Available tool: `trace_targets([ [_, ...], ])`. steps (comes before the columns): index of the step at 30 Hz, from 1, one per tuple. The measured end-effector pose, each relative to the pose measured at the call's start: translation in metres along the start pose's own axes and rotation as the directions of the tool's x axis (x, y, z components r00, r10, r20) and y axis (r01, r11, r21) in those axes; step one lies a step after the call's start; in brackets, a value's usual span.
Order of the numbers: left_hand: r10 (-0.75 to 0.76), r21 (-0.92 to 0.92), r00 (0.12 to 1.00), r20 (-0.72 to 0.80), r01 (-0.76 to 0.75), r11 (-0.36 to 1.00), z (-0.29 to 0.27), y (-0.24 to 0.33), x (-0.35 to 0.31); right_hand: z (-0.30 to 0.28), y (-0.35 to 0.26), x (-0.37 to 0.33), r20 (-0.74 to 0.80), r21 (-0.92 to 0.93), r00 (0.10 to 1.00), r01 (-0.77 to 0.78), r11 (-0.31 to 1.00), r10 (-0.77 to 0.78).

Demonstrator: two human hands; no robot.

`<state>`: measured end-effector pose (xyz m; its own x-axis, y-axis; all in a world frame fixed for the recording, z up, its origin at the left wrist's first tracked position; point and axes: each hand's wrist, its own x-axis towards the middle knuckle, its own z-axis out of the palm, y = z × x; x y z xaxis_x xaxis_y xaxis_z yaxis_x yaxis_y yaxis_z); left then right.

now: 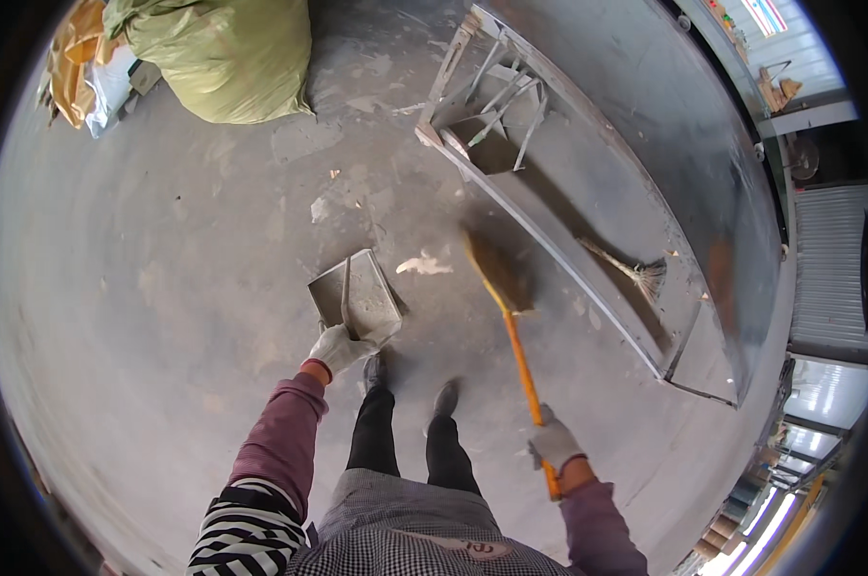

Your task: Sweeping dust and debris from a warehouse floor into a dustpan using a broom.

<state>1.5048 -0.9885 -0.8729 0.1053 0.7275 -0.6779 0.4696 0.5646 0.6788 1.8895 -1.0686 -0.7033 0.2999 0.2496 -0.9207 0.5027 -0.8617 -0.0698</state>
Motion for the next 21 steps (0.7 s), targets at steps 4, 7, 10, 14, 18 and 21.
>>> trace_targets([
  [4,0.063,-0.288,0.996,-0.061,-0.078,0.955,0.001,-0.024,0.003,0.057,-0.007,-0.009,0.159,-0.27,0.986,0.091,0.958,-0.048],
  [7,-0.043,0.086,0.995,-0.086,0.051,0.995,-0.016,-0.007,-0.009,0.07,0.001,-0.052,0.192,-0.561,0.981,0.123,0.819,-0.016],
  [10,-0.055,-0.195,0.985,-0.163,0.022,0.981,-0.027,-0.007,-0.022,0.064,0.023,-0.095,0.162,-0.708,0.984,0.168,0.686,-0.074],
  [14,-0.169,-0.118,0.976,-0.138,0.153,0.981,-0.043,0.0,-0.048,0.02,0.038,-0.152,0.093,-0.771,0.981,0.178,0.612,-0.167],
  [18,-0.111,-0.296,0.97,-0.215,0.044,0.954,-0.048,-0.033,-0.048,-0.016,0.034,-0.163,0.105,-0.135,0.993,0.074,0.988,-0.06],
  [21,-0.147,-0.22,0.949,-0.278,0.086,0.972,-0.059,-0.071,-0.034,-0.017,0.012,-0.097,0.033,0.004,0.981,0.192,0.981,-0.192],
])
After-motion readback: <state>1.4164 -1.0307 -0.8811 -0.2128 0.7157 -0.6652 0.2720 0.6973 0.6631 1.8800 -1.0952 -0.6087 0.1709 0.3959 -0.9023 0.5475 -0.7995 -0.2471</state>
